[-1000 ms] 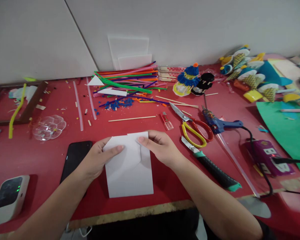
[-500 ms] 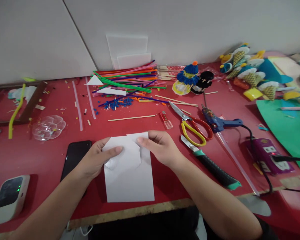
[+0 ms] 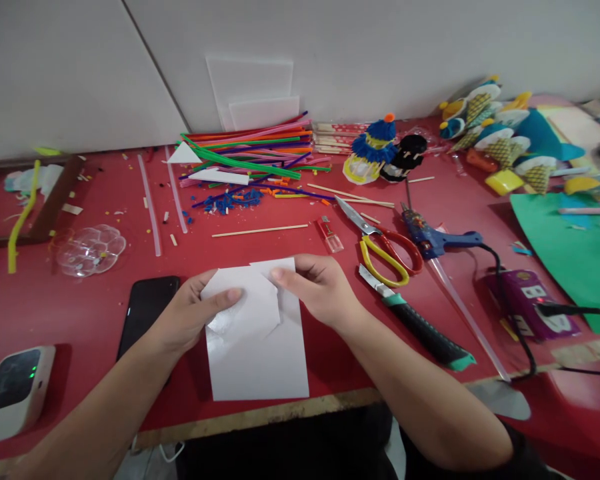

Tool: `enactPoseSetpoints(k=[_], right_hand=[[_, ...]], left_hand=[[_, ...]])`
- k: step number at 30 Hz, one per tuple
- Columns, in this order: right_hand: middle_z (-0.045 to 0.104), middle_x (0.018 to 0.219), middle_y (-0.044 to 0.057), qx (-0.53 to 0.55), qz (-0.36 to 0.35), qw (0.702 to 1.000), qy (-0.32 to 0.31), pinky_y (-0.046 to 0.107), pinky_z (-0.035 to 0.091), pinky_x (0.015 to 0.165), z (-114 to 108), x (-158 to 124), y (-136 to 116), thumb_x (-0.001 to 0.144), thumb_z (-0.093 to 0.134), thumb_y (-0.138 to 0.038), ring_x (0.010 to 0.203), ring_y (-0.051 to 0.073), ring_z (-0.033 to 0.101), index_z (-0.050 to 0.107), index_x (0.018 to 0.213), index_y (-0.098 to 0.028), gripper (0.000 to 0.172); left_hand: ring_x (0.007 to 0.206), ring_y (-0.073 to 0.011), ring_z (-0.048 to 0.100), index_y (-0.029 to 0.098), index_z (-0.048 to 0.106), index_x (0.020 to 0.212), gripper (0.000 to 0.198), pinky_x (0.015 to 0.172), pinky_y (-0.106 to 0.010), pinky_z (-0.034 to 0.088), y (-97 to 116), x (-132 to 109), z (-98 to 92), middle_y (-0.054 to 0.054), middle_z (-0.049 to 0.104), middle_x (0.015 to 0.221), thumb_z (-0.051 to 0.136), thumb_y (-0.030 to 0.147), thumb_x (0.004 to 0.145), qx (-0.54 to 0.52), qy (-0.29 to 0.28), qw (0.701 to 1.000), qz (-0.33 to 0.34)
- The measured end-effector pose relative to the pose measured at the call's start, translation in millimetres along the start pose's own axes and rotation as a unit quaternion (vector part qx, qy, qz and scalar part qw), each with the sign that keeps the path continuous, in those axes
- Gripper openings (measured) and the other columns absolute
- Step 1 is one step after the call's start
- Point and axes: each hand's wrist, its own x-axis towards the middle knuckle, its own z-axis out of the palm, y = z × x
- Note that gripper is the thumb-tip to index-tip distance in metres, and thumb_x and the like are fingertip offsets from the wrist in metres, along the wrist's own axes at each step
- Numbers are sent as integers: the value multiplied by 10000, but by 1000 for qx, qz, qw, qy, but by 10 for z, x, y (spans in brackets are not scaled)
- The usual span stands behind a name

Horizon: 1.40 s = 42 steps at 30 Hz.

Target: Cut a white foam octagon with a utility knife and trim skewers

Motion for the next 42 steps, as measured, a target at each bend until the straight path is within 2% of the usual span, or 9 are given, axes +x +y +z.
enactPoseSetpoints(k=[8, 10, 14, 17, 22, 25, 33, 42], right_hand=[[672, 678, 18, 26, -2, 999, -31, 293, 459, 590, -6, 7, -40, 764, 766, -474, 632, 156, 585, 722, 697, -209, 277], [656, 667, 3, 52, 17, 996, -66, 278, 445, 575, -20, 14, -63, 747, 773, -443, 601, 138, 563, 712, 712, -207, 246], [553, 595, -39, 77, 70, 979, -176, 238, 357, 500, -34, 42, -93, 723, 756, -420, 525, 97, 464, 655, 682, -200, 246], [516, 574, -49, 51, 92, 971, -213, 230, 325, 491, -17, 56, -90, 759, 726, -455, 516, 86, 429, 634, 665, -197, 290], [580, 628, -30, -11, 76, 966, -245, 232, 362, 531, 6, 50, -73, 767, 755, -502, 572, 90, 477, 671, 720, -187, 329], [589, 642, -26, -24, 67, 966, -249, 229, 366, 534, 13, 38, -62, 784, 745, -502, 583, 90, 485, 676, 741, -184, 329], [589, 682, -25, -24, 29, 960, -278, 226, 374, 564, 2, 14, -51, 864, 665, -367, 612, 88, 484, 668, 785, -181, 202], [595, 695, -20, -17, 36, 957, -288, 225, 383, 577, -2, 2, -62, 859, 681, -399, 627, 91, 488, 677, 797, -173, 234]], left_hand=[[634, -140, 677, 198, 746, 863, 317, 592, -230, 529, 14, -10, -22, -25, 759, 802, 881, 396, 655, 2, -26, 1000, -6], [633, -124, 660, 207, 736, 900, 303, 588, -213, 515, 28, -24, -27, -8, 739, 791, 863, 379, 685, 34, -43, 998, -6], [625, -110, 612, 207, 711, 974, 296, 547, -188, 470, 55, -51, -27, 3, 689, 781, 805, 356, 736, 136, -87, 987, 4], [646, -110, 596, 208, 717, 975, 269, 550, -184, 462, 60, -49, -11, -6, 685, 813, 772, 339, 746, 187, -111, 976, 17], [626, -118, 575, 209, 740, 787, 218, 542, -192, 439, 53, -16, 22, -7, 671, 717, 740, 427, 775, 239, -69, 967, 53], [608, -126, 582, 211, 750, 765, 227, 536, -204, 442, 53, -8, 24, -7, 676, 684, 767, 436, 739, 240, -60, 968, 40], [574, -116, 582, 214, 758, 742, 204, 507, -194, 427, 65, -25, 20, -5, 681, 661, 785, 414, 718, 197, -79, 977, 13], [562, -93, 564, 192, 740, 741, 207, 509, -180, 410, 90, -19, 27, 9, 669, 662, 777, 394, 718, 186, -106, 977, 2]])
